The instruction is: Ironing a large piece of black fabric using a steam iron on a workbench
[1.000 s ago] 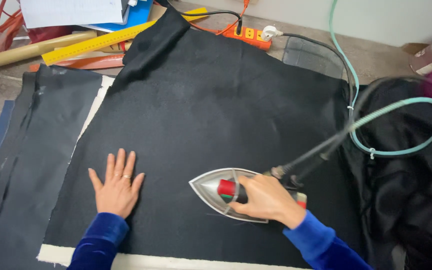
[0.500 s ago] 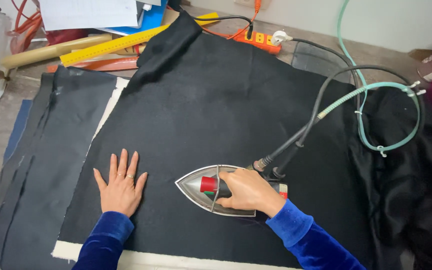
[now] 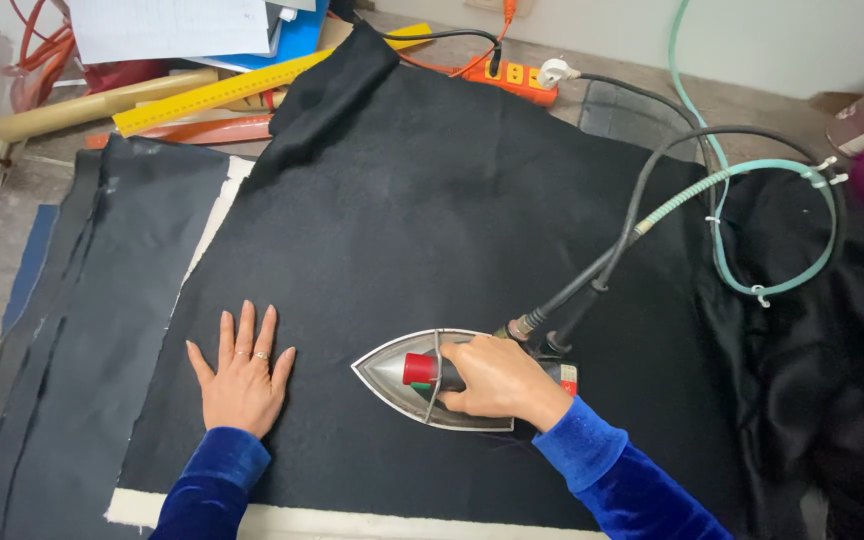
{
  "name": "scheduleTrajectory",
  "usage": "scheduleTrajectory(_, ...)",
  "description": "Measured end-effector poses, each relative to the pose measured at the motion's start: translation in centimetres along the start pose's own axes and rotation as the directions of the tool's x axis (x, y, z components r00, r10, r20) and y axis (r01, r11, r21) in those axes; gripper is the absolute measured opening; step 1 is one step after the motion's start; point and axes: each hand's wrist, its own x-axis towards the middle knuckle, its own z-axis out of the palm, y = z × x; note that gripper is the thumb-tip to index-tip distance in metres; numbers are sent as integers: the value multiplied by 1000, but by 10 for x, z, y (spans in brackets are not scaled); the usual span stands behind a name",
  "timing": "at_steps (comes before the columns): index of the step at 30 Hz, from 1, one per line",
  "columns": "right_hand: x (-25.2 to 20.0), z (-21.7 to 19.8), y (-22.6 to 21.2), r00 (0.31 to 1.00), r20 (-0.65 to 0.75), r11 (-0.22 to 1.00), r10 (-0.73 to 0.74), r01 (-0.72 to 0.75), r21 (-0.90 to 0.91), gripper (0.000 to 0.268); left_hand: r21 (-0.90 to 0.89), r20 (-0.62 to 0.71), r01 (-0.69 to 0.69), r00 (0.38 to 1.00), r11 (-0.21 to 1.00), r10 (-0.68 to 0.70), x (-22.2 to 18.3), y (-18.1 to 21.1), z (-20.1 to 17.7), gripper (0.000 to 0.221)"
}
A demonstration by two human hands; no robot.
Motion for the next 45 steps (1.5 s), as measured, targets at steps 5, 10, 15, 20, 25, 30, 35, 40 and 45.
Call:
scheduleTrajectory(5,6,12,7,998,-63,999,-6,3,-42,31,-31,-38,-34,999,999,33,-2,5,-14,62)
scheduleTrajectory(10,8,16,9,994,-109,996,-16,5,-93,20,-35,-99,-40,994,999,36,-4,8,-20,69)
scheduleTrajectory(15,11,22,12,987,-157,994,-23,5,-111,33,-23,-141,-47,989,999,44,-3,5,-12,69)
scheduleTrajectory(20,9,23,11,987,-159,995,-14,-2,-102,24,11,-76,-29,997,1000,30,-1,3,-8,69)
scheduleTrajectory(25,11,27,16,986,-168,995,-22,5,-104,25,4,-71,-23,997,1000,23,-1,3,-7,69)
scheduleTrajectory(30,7,10,25,988,-74,990,-135,138,39,41,-19,-97,-30,995,999,28,0,2,-5,70)
scheduleTrajectory(35,3,5,29,992,47,993,-117,116,32,53,-8,-115,-31,993,999,30,-1,4,-6,69)
scheduleTrajectory(40,4,15,23,998,20,992,-62,63,-111,48,-34,-176,-59,983,998,52,-3,5,-8,69)
scheduleTrajectory(45,5,27,25,990,-136,992,-34,17,-123,39,-38,-59,3,998,999,-6,-1,7,-11,69)
